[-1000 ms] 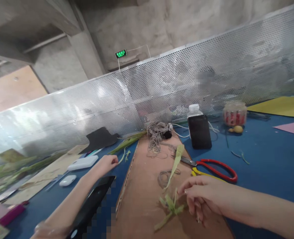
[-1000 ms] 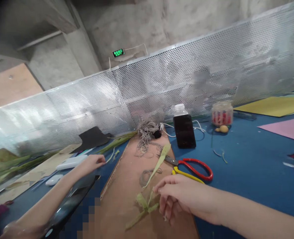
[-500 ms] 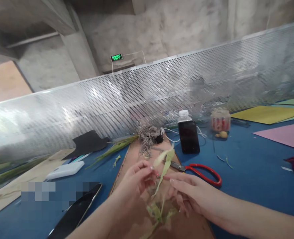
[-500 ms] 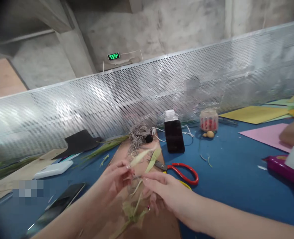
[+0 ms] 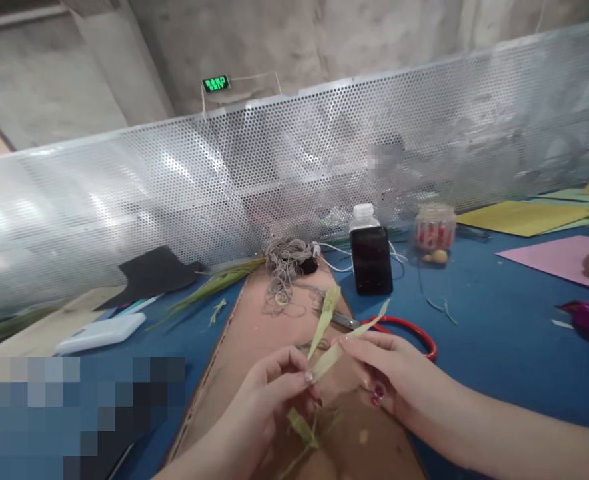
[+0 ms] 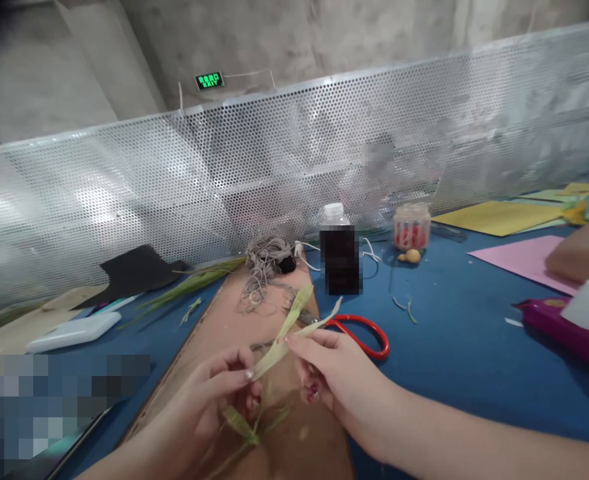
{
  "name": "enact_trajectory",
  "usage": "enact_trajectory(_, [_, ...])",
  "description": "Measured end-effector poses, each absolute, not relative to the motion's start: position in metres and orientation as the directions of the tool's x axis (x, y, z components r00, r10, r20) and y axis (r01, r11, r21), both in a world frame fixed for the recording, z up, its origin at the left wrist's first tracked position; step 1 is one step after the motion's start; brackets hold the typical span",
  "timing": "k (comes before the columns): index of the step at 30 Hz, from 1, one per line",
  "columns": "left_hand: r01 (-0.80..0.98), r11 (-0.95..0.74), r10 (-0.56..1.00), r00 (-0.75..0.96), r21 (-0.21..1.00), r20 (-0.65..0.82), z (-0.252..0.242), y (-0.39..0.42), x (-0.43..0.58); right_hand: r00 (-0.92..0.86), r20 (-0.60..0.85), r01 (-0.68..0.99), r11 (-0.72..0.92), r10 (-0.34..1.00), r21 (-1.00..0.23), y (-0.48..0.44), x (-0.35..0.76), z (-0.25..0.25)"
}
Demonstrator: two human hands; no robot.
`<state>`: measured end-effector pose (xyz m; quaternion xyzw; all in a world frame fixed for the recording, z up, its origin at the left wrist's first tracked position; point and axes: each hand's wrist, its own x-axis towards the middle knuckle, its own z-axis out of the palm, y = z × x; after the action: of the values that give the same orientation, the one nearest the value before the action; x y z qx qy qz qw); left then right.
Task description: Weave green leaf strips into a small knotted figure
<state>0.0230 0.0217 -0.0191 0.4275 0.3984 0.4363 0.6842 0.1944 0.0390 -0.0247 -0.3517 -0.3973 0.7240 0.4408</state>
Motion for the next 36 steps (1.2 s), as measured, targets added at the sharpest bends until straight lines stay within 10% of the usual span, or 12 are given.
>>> enact_trajectory(16, [-0.18, 0.073, 0.978, 0.204, 0.981, -0.035, -0.024, 0.022, 0.016, -0.093, -0.12, -0.233, -0.139, 0.988, -0.963, 0.043, 0.2, -0.017])
enact_trajectory(19, [-0.145, 0.068, 0.977, 0.211, 0.987, -0.036, -0.024, 0.02, 0.018, -0.163, 0.086, 0.041, 0.094, 0.983, -0.995, 0.034, 0.2, -0.015])
enact_trajectory(26, [-0.1, 0.028, 0.976, 0.217, 0.995, -0.006, -0.019, 0.02, 0.022, -0.429, 0.57, 0.354, 0.71, 0.701, -0.609, 0.016, 0.2, -0.013])
enact_trajectory(36, [-0.249, 0.081, 0.97, 0.244, 0.965, -0.018, -0.022, 0.017, 0.019, -0.316, 0.308, 0.35, 0.412, 0.897, -0.841, 0.024, 0.196, -0.012])
